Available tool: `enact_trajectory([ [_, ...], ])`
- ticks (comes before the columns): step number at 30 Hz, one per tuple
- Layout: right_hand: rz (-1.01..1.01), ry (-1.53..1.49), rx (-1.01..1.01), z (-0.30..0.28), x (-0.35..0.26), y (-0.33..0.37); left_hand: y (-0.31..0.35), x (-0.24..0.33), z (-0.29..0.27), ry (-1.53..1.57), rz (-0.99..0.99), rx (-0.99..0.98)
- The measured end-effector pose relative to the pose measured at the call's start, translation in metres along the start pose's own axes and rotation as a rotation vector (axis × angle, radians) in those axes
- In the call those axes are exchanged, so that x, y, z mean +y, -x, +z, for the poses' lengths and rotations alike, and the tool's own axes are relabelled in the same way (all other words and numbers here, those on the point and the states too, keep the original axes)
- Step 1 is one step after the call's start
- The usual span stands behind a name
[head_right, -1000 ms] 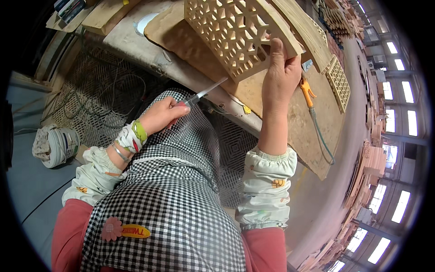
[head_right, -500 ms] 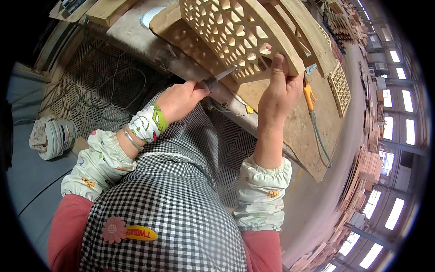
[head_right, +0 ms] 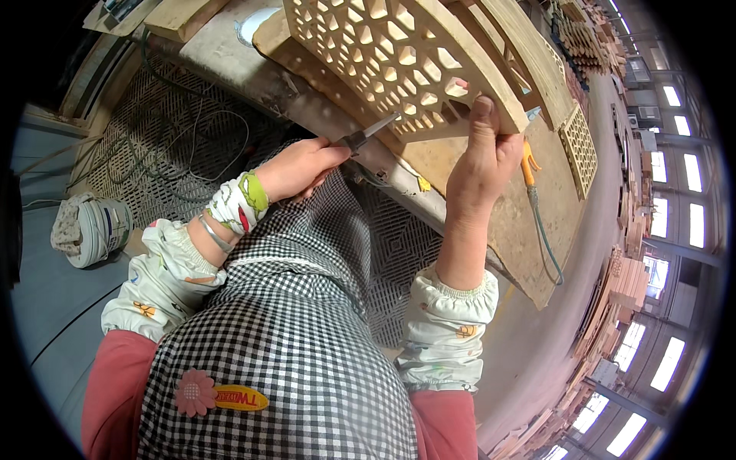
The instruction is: The person cleans and finishes wooden honeycomb panels by removing excess material with a small scraper and then using a handheld air tool to clear debris from the holes.
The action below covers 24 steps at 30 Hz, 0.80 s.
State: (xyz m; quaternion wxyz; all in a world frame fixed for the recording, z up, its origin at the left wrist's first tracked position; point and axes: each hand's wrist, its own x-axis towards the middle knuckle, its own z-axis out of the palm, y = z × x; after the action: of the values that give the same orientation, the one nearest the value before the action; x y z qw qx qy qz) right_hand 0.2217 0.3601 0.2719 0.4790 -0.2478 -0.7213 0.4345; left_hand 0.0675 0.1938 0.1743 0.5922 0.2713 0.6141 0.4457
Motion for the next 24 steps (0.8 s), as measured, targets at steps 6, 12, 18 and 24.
enact_trajectory([
  [6, -0.006, 0.014, 0.023, 0.003, 0.005, 0.005, 0.006, -0.013, 0.001, -0.318, 0.258, 0.168],
  [12, 0.029, -0.105, 0.046, 0.008, -0.002, 0.003, 0.011, 0.0, 0.027, -0.676, 0.193, 0.316],
  [18, 0.073, -0.107, 0.073, 0.012, -0.002, -0.003, 0.008, 0.006, 0.036, -0.739, 0.243, 0.357],
  [24, 0.028, -0.013, 0.047, 0.012, -0.003, 0.0, 0.007, 0.008, 0.036, -0.782, 0.206, 0.345],
])
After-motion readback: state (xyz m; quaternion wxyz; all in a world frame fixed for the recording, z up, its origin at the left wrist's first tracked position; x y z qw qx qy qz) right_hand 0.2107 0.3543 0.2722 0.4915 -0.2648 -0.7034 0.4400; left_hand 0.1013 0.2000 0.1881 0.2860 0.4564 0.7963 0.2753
